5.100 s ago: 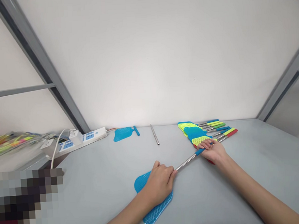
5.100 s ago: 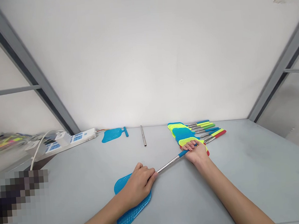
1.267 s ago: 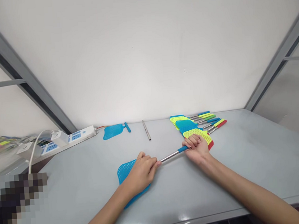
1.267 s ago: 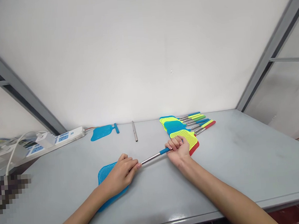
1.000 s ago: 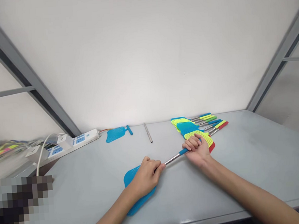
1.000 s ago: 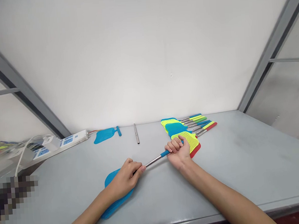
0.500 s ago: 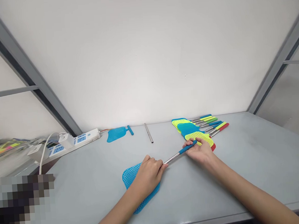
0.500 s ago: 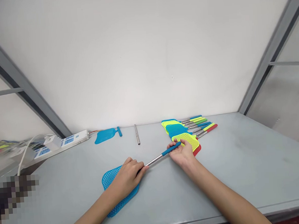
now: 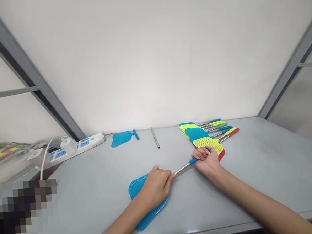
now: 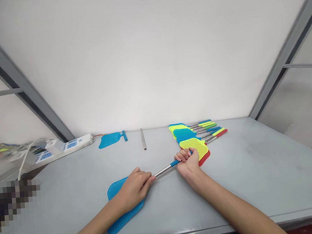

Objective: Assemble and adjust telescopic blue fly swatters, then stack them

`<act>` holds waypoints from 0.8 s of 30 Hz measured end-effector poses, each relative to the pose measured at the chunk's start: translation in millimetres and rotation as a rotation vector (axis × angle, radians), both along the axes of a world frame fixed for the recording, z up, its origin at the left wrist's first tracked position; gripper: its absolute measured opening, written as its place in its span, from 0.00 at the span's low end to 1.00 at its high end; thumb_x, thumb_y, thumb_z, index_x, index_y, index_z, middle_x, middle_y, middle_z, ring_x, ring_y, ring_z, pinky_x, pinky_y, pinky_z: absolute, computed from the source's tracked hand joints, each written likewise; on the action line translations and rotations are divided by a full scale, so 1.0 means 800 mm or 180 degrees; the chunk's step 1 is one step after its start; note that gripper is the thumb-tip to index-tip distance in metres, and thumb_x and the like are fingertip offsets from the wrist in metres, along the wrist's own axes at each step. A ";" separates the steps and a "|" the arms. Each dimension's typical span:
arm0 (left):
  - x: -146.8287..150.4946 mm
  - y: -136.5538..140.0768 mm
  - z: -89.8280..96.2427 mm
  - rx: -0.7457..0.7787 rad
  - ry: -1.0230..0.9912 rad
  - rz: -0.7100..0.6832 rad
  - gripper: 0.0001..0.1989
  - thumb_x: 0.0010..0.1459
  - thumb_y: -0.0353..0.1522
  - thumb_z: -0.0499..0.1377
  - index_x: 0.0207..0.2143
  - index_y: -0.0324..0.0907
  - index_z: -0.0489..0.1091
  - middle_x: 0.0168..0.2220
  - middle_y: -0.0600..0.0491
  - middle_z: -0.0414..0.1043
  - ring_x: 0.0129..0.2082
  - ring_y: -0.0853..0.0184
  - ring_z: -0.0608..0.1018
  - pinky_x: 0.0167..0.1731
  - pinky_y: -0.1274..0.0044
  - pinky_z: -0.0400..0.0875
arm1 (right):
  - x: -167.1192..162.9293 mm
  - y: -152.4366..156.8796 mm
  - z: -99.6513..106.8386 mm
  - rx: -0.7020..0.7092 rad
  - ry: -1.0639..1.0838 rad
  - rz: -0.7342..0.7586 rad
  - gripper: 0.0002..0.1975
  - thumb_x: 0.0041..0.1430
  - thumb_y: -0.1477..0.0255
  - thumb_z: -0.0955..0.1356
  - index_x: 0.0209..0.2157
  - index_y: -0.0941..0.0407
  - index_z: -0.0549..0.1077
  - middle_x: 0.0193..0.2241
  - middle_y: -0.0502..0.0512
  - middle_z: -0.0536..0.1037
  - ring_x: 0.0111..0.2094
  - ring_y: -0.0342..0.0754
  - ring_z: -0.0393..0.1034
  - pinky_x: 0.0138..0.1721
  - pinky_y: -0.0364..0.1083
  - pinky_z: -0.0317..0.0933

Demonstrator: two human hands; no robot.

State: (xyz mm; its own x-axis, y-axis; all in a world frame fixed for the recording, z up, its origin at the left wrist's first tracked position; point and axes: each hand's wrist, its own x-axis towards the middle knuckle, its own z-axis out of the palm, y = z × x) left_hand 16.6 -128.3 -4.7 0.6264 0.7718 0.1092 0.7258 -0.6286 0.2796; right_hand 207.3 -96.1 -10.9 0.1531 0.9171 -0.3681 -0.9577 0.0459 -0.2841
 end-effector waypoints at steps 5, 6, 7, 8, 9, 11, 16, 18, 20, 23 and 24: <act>0.002 -0.002 0.001 -0.0330 -0.0175 0.0136 0.20 0.60 0.39 0.36 0.20 0.41 0.56 0.19 0.57 0.59 0.25 0.70 0.63 0.27 0.79 0.54 | -0.005 -0.006 0.003 0.0199 0.0221 0.0018 0.14 0.43 0.74 0.57 0.15 0.56 0.42 0.07 0.41 0.44 0.09 0.37 0.38 0.10 0.39 0.40; 0.002 -0.002 0.001 -0.0368 -0.0188 0.0162 0.20 0.60 0.39 0.36 0.20 0.41 0.55 0.18 0.57 0.59 0.26 0.70 0.63 0.26 0.79 0.53 | -0.005 -0.007 0.002 0.0205 0.0246 0.0029 0.14 0.43 0.74 0.57 0.15 0.56 0.42 0.07 0.41 0.44 0.09 0.37 0.38 0.10 0.39 0.40; 0.001 -0.002 0.002 -0.0398 -0.0195 0.0183 0.21 0.60 0.39 0.36 0.20 0.41 0.55 0.18 0.57 0.58 0.25 0.70 0.63 0.26 0.79 0.53 | -0.005 -0.008 0.001 0.0206 0.0276 0.0048 0.14 0.43 0.74 0.57 0.15 0.56 0.42 0.07 0.41 0.44 0.09 0.37 0.38 0.10 0.39 0.41; 0.001 -0.001 0.003 -0.0428 -0.0194 0.0197 0.21 0.60 0.40 0.36 0.19 0.41 0.55 0.18 0.57 0.58 0.25 0.70 0.63 0.26 0.79 0.53 | -0.005 -0.008 0.000 0.0205 0.0309 0.0071 0.14 0.43 0.74 0.57 0.15 0.56 0.42 0.07 0.41 0.44 0.09 0.37 0.38 0.10 0.39 0.41; 0.001 -0.001 0.004 -0.0458 -0.0188 0.0202 0.21 0.60 0.40 0.36 0.19 0.41 0.54 0.18 0.57 0.58 0.25 0.70 0.63 0.26 0.79 0.53 | -0.005 -0.008 -0.001 0.0206 0.0339 0.0094 0.14 0.42 0.74 0.57 0.15 0.56 0.42 0.07 0.41 0.44 0.09 0.37 0.38 0.11 0.39 0.41; 0.000 0.000 0.004 -0.0502 -0.0180 0.0188 0.21 0.60 0.39 0.36 0.19 0.41 0.54 0.18 0.57 0.57 0.25 0.70 0.62 0.25 0.79 0.53 | -0.006 -0.008 -0.004 0.0219 0.0373 0.0107 0.14 0.42 0.74 0.57 0.15 0.56 0.42 0.07 0.41 0.44 0.09 0.37 0.38 0.11 0.40 0.41; 0.001 0.002 0.000 -0.0403 -0.0141 0.0150 0.21 0.60 0.39 0.37 0.19 0.40 0.56 0.18 0.56 0.59 0.25 0.70 0.63 0.25 0.79 0.53 | -0.008 -0.006 -0.007 0.0111 0.0339 0.0104 0.14 0.42 0.74 0.57 0.15 0.56 0.42 0.07 0.41 0.44 0.09 0.37 0.38 0.10 0.40 0.41; 0.003 0.004 0.000 -0.0317 -0.0116 0.0142 0.21 0.60 0.39 0.37 0.19 0.40 0.56 0.18 0.56 0.59 0.25 0.70 0.63 0.25 0.79 0.53 | -0.007 -0.006 -0.003 0.0131 0.0300 0.0130 0.13 0.43 0.74 0.57 0.15 0.56 0.42 0.08 0.41 0.44 0.09 0.37 0.39 0.11 0.40 0.42; 0.006 0.005 0.002 -0.0237 -0.0113 0.0094 0.20 0.60 0.38 0.38 0.19 0.40 0.55 0.17 0.57 0.59 0.24 0.71 0.63 0.26 0.78 0.54 | -0.004 -0.006 0.004 0.0231 0.0234 0.0162 0.13 0.44 0.73 0.57 0.16 0.56 0.43 0.08 0.42 0.46 0.10 0.37 0.41 0.11 0.39 0.44; 0.010 0.008 0.003 -0.0079 -0.0144 -0.0007 0.20 0.60 0.37 0.38 0.19 0.40 0.56 0.17 0.57 0.59 0.23 0.72 0.64 0.28 0.78 0.55 | 0.001 -0.005 0.015 0.0254 0.0131 0.0206 0.12 0.46 0.73 0.58 0.17 0.56 0.45 0.10 0.42 0.48 0.11 0.37 0.44 0.12 0.39 0.47; 0.010 0.009 0.002 -0.0003 -0.0156 -0.0021 0.19 0.61 0.37 0.38 0.20 0.40 0.56 0.18 0.57 0.60 0.22 0.72 0.64 0.29 0.78 0.56 | 0.003 -0.004 0.017 0.0187 0.0075 0.0197 0.12 0.46 0.73 0.58 0.17 0.56 0.46 0.10 0.42 0.49 0.11 0.37 0.45 0.12 0.39 0.48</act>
State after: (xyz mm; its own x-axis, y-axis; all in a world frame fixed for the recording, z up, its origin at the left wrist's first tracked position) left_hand 24.3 -121.4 -2.8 0.6254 0.7678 0.1391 0.7070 -0.6330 0.3154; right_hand 209.8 -99.1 2.6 0.0875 0.9447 -0.3161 -0.9656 0.0024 -0.2601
